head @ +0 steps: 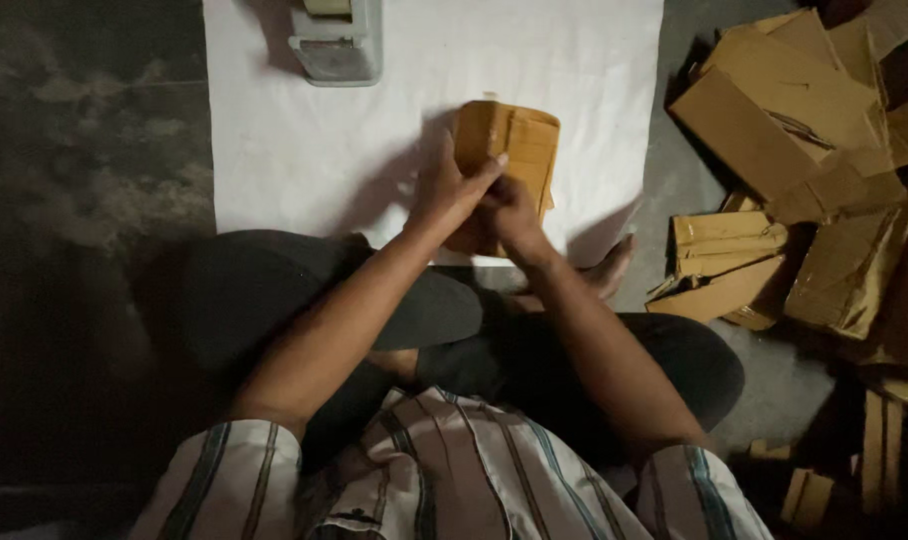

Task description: The person sits on the floor and assembles small cardboard boxes by folding the flaps and securing them with packing tape. They repeatedly pick up flat cardboard pieces, fold them into box shapes, and use a tape dispenser to seal the seams.

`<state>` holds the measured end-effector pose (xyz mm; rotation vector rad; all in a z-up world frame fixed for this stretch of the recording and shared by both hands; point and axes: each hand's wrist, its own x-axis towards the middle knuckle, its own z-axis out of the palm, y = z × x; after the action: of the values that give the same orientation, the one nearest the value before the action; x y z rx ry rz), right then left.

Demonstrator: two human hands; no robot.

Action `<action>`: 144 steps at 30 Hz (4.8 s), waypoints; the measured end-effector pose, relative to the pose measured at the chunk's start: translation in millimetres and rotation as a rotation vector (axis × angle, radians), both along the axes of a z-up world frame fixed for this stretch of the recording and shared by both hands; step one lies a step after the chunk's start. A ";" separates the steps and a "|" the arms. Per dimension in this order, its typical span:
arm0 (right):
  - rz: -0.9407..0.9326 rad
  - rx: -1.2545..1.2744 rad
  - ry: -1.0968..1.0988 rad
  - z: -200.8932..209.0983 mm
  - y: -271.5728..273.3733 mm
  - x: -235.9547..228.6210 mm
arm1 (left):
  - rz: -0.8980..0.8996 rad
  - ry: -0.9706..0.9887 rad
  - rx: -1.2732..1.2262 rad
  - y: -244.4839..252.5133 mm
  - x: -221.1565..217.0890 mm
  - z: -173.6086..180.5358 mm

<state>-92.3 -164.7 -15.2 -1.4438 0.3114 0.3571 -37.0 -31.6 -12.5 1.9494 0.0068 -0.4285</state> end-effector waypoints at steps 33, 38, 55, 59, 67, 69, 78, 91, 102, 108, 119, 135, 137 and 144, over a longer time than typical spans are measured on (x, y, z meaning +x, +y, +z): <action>-0.067 -0.185 -0.049 -6.1 -60.9 0.6 | -0.233 -0.354 0.151 -10.0 -1.7 -27.5; 0.139 -0.536 0.151 34.3 -20.6 3.4 | -0.204 0.323 -0.191 -5.6 14.5 -50.4; 0.206 -1.101 -0.450 -19.2 -14.8 -13.9 | 0.186 -0.206 0.599 8.3 7.6 19.9; 0.159 -1.052 -0.572 -21.1 -15.5 -13.2 | 0.196 0.152 0.482 11.9 7.8 24.6; 0.100 -0.877 -0.277 5.2 -3.2 -6.7 | 0.052 0.100 0.507 1.7 -2.3 24.5; 0.091 -0.725 -0.265 7.9 -5.0 -2.5 | 0.010 0.098 0.539 3.3 -1.3 25.3; 0.024 -0.541 -0.128 -1.7 -29.8 10.6 | -0.219 -0.108 0.748 4.9 -7.2 17.9; 0.187 -1.079 -0.286 26.4 -88.1 22.2 | -0.800 -0.356 0.716 13.9 19.1 24.7; 0.496 -1.255 -0.616 25.3 -53.4 29.5 | -0.646 -0.295 0.701 14.0 8.3 23.4; 0.237 -1.050 -0.575 -0.4 -63.1 25.3 | -0.019 -0.208 0.235 28.2 13.1 -20.4; -0.125 -0.275 -0.485 -54.9 -59.6 15.9 | 0.138 -0.267 0.140 19.9 17.4 -75.8; 0.290 -1.113 -0.427 16.2 -56.8 33.8 | -0.539 -0.312 0.626 21.4 46.7 3.5; 0.333 -1.171 -0.438 18.6 -58.4 34.3 | -0.643 -0.288 0.658 21.7 47.9 7.6; 0.387 -1.256 -0.387 27.8 -55.0 47.0 | -0.595 -0.325 0.676 20.1 53.2 -1.0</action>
<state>-45.3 -219.7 12.7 -2.7759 -0.1227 0.1596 16.2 -11.5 -13.5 2.6640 -0.7380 -0.5304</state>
